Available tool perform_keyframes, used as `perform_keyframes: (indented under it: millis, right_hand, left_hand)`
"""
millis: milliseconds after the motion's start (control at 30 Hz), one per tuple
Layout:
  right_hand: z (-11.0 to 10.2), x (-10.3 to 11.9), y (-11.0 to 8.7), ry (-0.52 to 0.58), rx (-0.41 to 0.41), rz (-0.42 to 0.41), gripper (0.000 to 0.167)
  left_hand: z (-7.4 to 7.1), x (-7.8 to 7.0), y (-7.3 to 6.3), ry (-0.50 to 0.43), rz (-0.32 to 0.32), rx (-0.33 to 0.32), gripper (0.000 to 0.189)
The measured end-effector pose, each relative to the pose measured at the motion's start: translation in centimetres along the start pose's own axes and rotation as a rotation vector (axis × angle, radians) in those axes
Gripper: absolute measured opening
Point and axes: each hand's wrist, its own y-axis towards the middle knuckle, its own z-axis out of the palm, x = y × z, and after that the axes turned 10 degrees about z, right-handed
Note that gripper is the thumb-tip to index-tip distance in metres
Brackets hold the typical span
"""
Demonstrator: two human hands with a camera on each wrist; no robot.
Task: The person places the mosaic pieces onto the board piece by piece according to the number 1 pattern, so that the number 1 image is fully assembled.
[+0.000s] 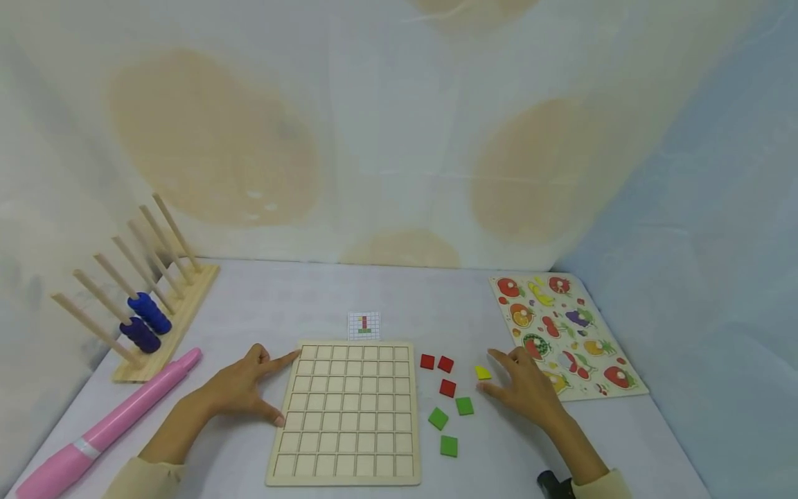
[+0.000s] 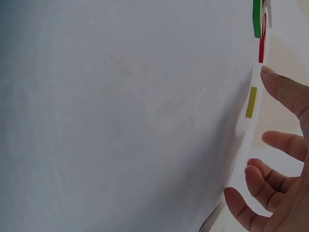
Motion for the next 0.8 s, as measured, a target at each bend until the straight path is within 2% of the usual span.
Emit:
perform_keyframes:
  millis: [300,467,800]
  right_hand:
    - [0.2,1.4,0.4,-0.058,0.0,0.018,0.049]
    - [0.7,1.8,0.5,-0.126,-0.048,-0.014,0.038]
    - [1.0,2.2,0.3,-0.041,-0.085,-0.026,0.023]
  left_hand:
    - [0.6,-0.2,-0.6,0.041,0.022,-0.05,0.116]
    - [0.9,0.0,-0.7,0.041,0.016,-0.055,0.117]
    - [0.9,0.1,-0.3,0.057,0.032,-0.056,0.117]
